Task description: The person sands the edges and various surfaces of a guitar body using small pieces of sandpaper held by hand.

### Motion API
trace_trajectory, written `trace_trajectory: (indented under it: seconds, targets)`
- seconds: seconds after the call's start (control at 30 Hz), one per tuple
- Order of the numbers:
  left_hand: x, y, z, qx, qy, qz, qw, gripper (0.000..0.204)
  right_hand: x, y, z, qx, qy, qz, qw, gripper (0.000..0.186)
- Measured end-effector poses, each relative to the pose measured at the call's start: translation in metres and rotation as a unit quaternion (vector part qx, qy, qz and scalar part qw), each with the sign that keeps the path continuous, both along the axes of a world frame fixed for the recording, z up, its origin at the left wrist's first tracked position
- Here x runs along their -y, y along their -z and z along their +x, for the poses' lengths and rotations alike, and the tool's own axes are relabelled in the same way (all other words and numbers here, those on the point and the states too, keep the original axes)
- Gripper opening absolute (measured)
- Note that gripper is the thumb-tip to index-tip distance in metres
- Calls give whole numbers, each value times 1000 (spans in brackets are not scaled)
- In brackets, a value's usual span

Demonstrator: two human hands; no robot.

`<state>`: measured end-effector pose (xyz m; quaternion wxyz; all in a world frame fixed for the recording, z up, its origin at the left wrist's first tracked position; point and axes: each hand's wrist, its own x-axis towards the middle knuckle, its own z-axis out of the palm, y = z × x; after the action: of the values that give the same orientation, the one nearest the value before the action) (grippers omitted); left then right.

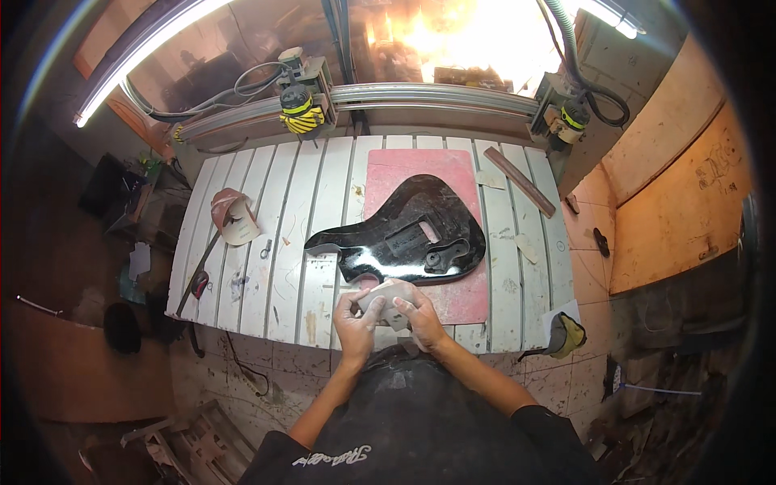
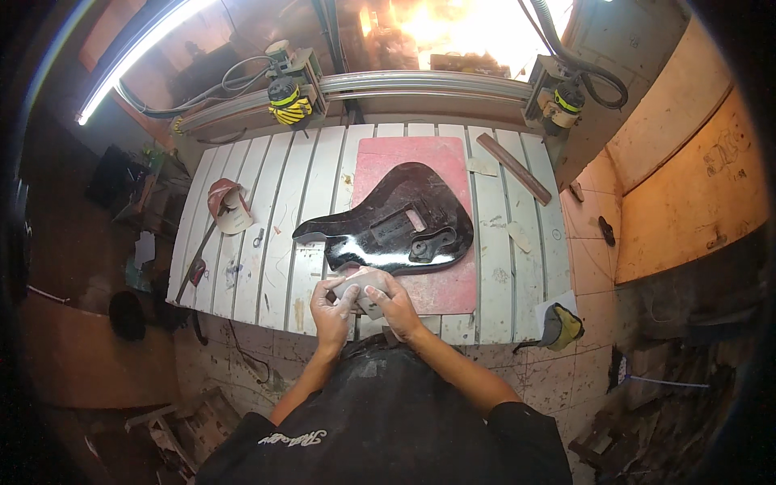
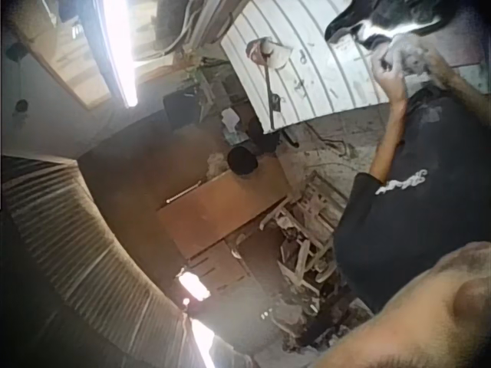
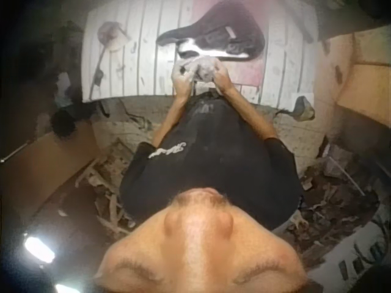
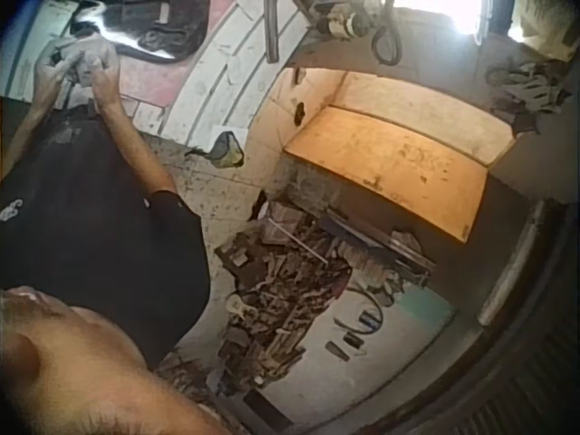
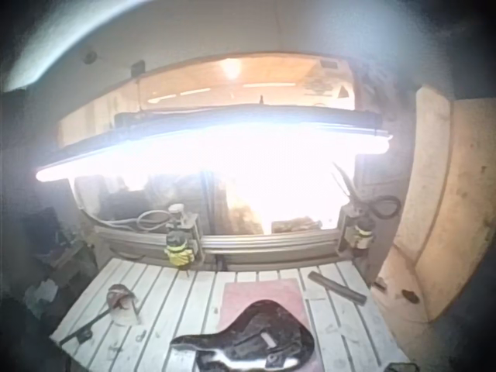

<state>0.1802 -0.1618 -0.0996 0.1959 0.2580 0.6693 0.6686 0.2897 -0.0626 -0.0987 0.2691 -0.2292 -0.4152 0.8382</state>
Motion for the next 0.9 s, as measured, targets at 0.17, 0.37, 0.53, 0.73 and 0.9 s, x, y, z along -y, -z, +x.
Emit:
trace_trajectory:
  seconds: [0.17,0.37,0.53,0.73,0.9]
  targets:
    - [-3,-18,12,147,8,19,989,25,-1,1,5,-1,-19,-83,996,37]
    - [3,-1,13,5,-57,-36,998,21,8,-3,7,7,-21,-126,992,33]
    - [-2,2,18,-46,-103,-15,994,22,9,-2,5,38,-36,-95,994,32]
    - [-7,-25,11,153,17,8,988,20,-8,-1,9,52,-59,-186,979,36]
    - [5,-8,-16,156,96,-15,983,24,-16,-6,18,7,-108,-283,953,41]
